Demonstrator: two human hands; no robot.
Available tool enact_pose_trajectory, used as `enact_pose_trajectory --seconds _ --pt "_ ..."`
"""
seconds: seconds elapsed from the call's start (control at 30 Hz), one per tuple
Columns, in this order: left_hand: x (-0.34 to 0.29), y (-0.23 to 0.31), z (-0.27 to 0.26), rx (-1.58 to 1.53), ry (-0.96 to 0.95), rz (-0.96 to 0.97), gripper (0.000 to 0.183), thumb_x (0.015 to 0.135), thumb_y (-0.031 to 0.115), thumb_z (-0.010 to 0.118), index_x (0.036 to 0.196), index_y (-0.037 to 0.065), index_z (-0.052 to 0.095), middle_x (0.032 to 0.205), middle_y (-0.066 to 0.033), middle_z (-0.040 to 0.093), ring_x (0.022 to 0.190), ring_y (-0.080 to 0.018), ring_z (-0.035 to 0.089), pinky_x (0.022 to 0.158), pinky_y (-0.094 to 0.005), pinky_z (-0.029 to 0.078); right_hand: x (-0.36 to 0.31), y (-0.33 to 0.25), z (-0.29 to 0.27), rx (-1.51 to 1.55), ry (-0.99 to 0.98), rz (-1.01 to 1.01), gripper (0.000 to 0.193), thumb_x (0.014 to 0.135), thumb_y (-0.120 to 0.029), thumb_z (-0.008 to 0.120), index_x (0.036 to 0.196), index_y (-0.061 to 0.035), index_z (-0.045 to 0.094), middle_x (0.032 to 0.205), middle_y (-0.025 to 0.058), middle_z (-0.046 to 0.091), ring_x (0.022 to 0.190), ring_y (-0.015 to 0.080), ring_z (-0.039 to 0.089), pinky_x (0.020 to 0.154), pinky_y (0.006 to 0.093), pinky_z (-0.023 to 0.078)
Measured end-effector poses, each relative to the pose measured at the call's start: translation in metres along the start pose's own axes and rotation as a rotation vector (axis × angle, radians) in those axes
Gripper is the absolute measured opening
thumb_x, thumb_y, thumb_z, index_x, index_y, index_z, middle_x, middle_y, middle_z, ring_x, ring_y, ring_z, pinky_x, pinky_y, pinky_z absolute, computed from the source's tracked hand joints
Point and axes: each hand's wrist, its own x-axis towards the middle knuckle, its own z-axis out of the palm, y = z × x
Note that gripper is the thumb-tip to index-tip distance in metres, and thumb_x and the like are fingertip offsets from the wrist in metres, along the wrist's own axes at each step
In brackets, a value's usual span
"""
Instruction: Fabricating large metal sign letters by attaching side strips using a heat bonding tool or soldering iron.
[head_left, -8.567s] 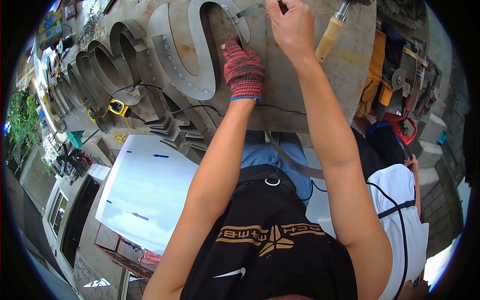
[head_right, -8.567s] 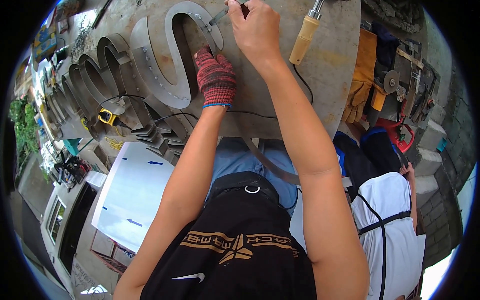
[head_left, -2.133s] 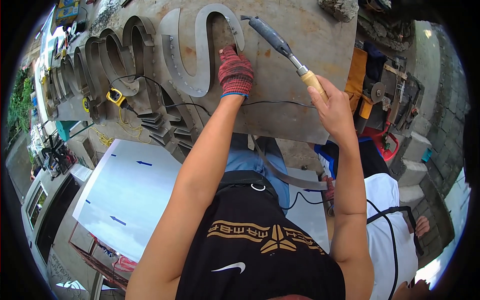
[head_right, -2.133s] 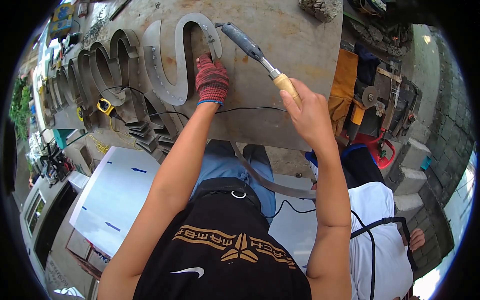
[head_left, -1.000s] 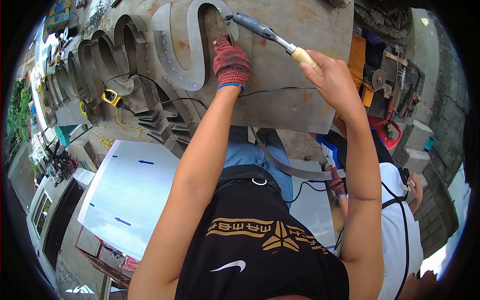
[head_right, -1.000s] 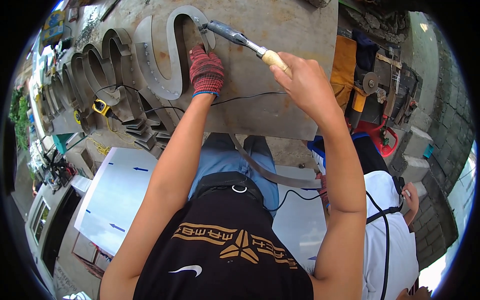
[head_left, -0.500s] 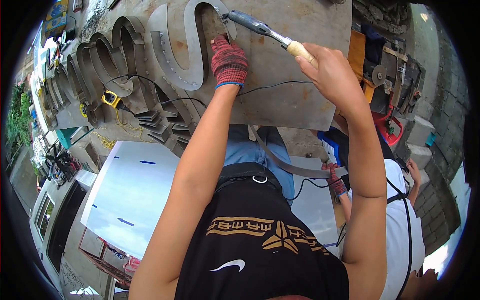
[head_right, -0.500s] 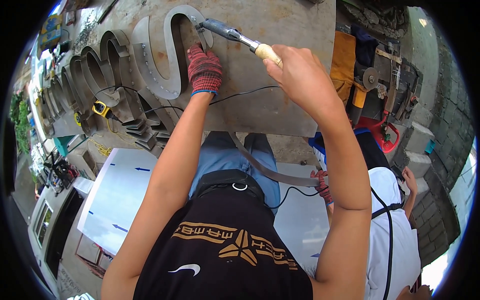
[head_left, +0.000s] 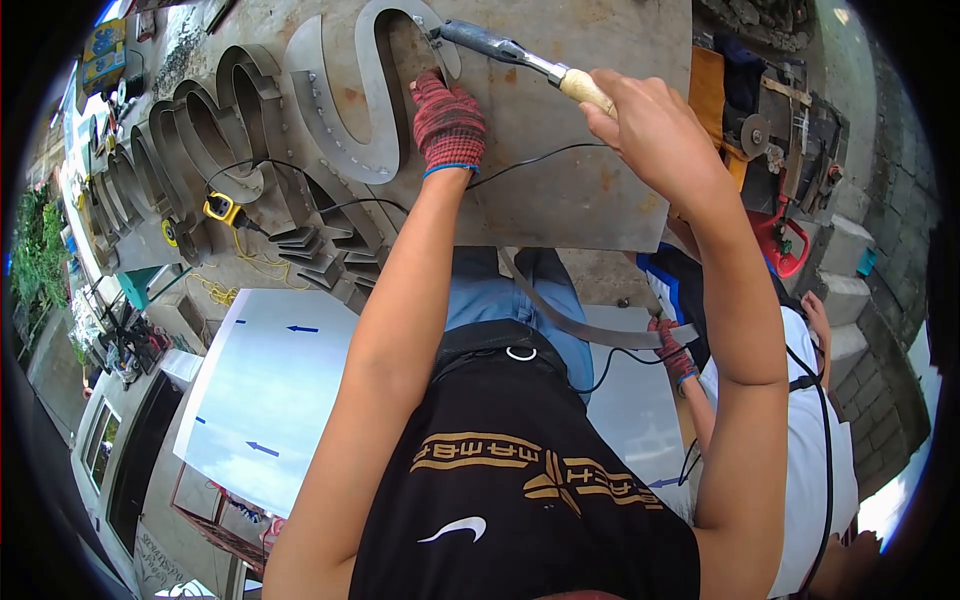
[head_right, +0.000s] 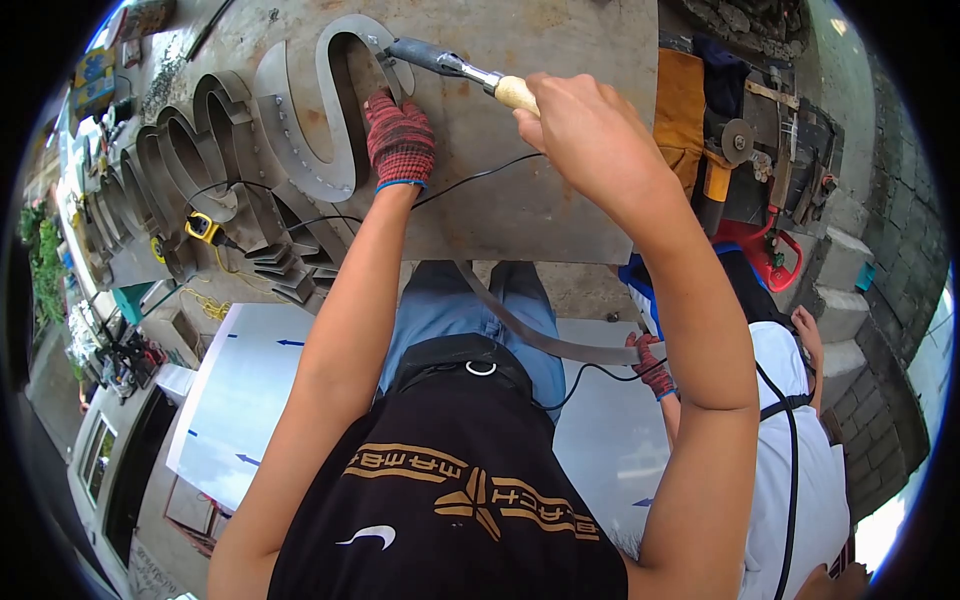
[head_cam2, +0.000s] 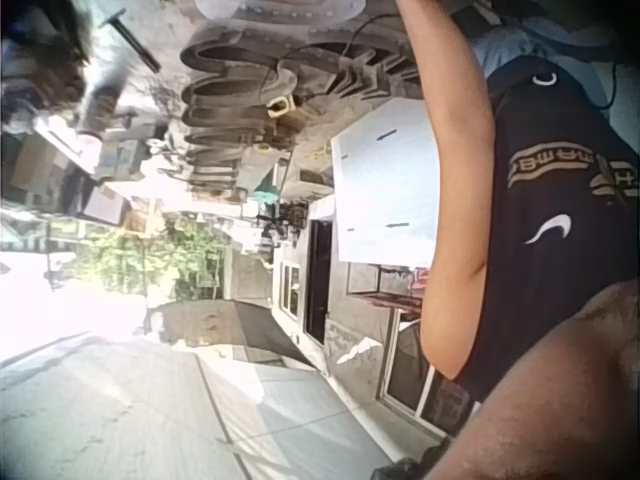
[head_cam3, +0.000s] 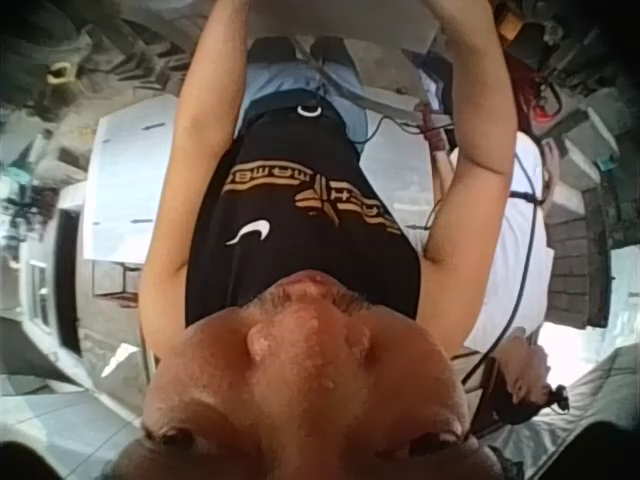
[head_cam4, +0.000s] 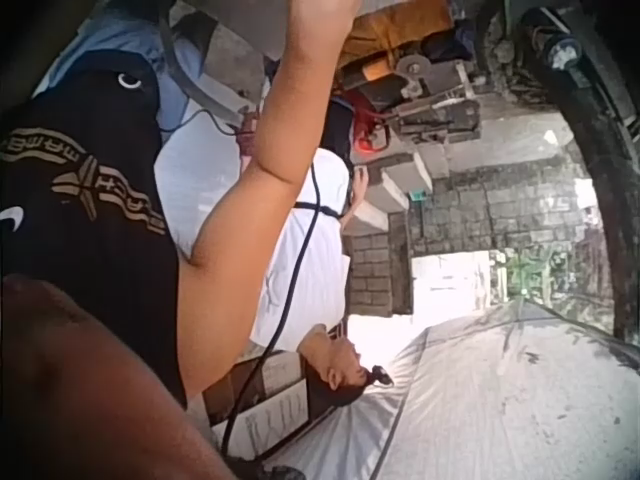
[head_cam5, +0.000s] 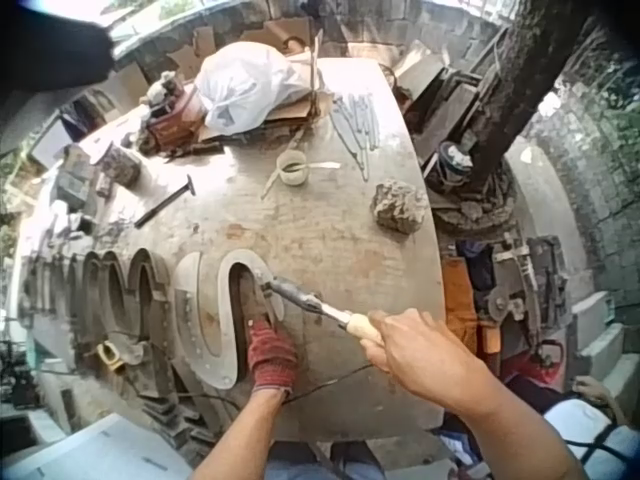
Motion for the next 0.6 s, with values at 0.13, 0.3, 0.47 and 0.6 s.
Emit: enact_pose_trajectory --seconds 0.13,0.3,0.47,0.6 --pt "0.000 0.000 -0.001 -0.009 -0.011 0.002 0.043 0.097 0.021 0.059 0.136 0.006 0.047 0.148 -0.0347 0.047 0.108 -0.0509 0.066 0.092 -0.0559 0.054 0.006 0.010 -0.005 0.109 -0.104 0.111 0.027 0.095 -0.023 0.061 0.093 0.0035 0.066 0.079 0.0256 0.067 0.077 0.0438 0.068 0.073 0.0514 0.053" --pt "-0.001 0.001 -0.001 0.020 0.005 0.015 0.043 0.097 0.021 0.058 0.136 0.005 0.047 0.148 -0.0343 0.047 0.108 -0.0507 0.066 0.091 -0.0559 0.054 0.004 -0.005 -0.007 -0.098 -0.002 -0.013 0.026 0.095 -0.023 0.061 0.093 0.0028 0.067 0.078 0.0250 0.067 0.077 0.0430 0.068 0.072 0.0503 0.054" --pt "0.000 0.000 -0.001 0.034 -0.004 -0.002 0.044 0.097 0.022 0.058 0.136 0.005 0.047 0.148 -0.0338 0.048 0.108 -0.0507 0.066 0.091 -0.0560 0.054 0.004 0.002 -0.005 -0.024 -0.021 0.008 0.025 0.094 -0.022 0.062 0.093 0.0026 0.067 0.080 0.0246 0.068 0.079 0.0433 0.069 0.073 0.0507 0.055" --pt "0.001 -0.003 0.001 0.020 0.000 0.009 0.044 0.097 0.022 0.058 0.136 0.005 0.047 0.149 -0.0334 0.047 0.108 -0.0505 0.066 0.092 -0.0559 0.054 0.004 -0.003 -0.006 -0.075 -0.014 -0.009 0.025 0.093 -0.021 0.063 0.093 0.0035 0.068 0.081 0.0250 0.069 0.080 0.0434 0.070 0.073 0.0509 0.056"
